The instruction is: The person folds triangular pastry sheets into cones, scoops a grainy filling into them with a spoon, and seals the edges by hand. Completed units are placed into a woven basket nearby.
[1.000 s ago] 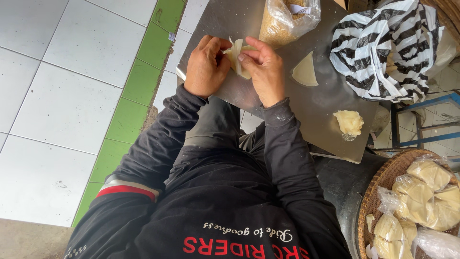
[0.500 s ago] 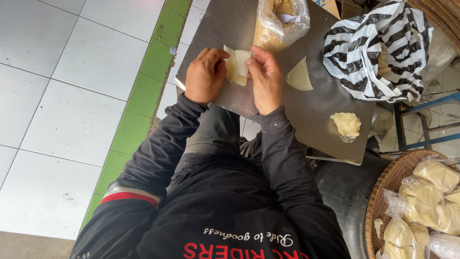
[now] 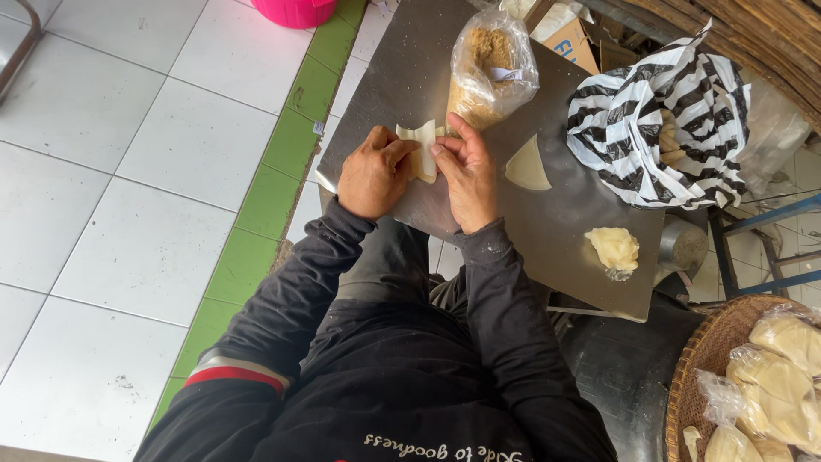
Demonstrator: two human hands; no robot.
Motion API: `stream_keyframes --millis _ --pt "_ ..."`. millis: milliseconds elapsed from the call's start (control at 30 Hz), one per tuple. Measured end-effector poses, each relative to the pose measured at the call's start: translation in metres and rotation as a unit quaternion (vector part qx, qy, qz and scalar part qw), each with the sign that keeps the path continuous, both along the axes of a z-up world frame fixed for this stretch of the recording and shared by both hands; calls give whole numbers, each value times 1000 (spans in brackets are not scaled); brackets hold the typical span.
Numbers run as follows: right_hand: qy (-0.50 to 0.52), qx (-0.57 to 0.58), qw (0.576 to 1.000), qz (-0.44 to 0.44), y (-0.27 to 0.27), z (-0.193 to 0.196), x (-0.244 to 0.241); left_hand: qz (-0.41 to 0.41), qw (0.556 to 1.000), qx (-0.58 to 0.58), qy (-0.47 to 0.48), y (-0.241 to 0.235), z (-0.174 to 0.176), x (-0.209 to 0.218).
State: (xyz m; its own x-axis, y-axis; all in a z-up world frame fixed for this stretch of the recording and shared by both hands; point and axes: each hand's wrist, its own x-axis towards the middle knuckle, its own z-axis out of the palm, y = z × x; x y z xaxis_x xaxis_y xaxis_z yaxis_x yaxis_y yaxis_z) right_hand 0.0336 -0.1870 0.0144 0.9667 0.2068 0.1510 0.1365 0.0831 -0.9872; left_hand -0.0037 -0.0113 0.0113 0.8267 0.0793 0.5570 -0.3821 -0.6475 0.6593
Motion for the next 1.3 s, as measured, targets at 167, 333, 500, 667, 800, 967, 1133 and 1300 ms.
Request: stream_keyframes --millis 167,333,500,667,800,967,1133,1300 --pt "61 223 973 -10 -14 0 2 3 999 18 27 -1 -9 4" --pt "46 314 946 -60 -57 16 -8 2 1000 23 21 -1 -7 4" --pt "45 289 944 -152 -126 29 -39 -3 1000 27 5 0 -5 1" --pt "-128 -61 947 -287 -161 40 -46 -4 999 37 -9 2 3 -3" --pt "-341 -424 819 -179 -155 39 -28 -15 999 37 6 2 10 -4" --pt "-397 -561 723 -66 -140 38 -16 -16 1000 20 5 4 12 -4" --pt "-377 -543 746 -73 -147 32 -22 -21 999 26 11 3 13 -5" --pt "-383 -525 758 -55 -149 33 -22 -22 999 17 22 4 12 -5"
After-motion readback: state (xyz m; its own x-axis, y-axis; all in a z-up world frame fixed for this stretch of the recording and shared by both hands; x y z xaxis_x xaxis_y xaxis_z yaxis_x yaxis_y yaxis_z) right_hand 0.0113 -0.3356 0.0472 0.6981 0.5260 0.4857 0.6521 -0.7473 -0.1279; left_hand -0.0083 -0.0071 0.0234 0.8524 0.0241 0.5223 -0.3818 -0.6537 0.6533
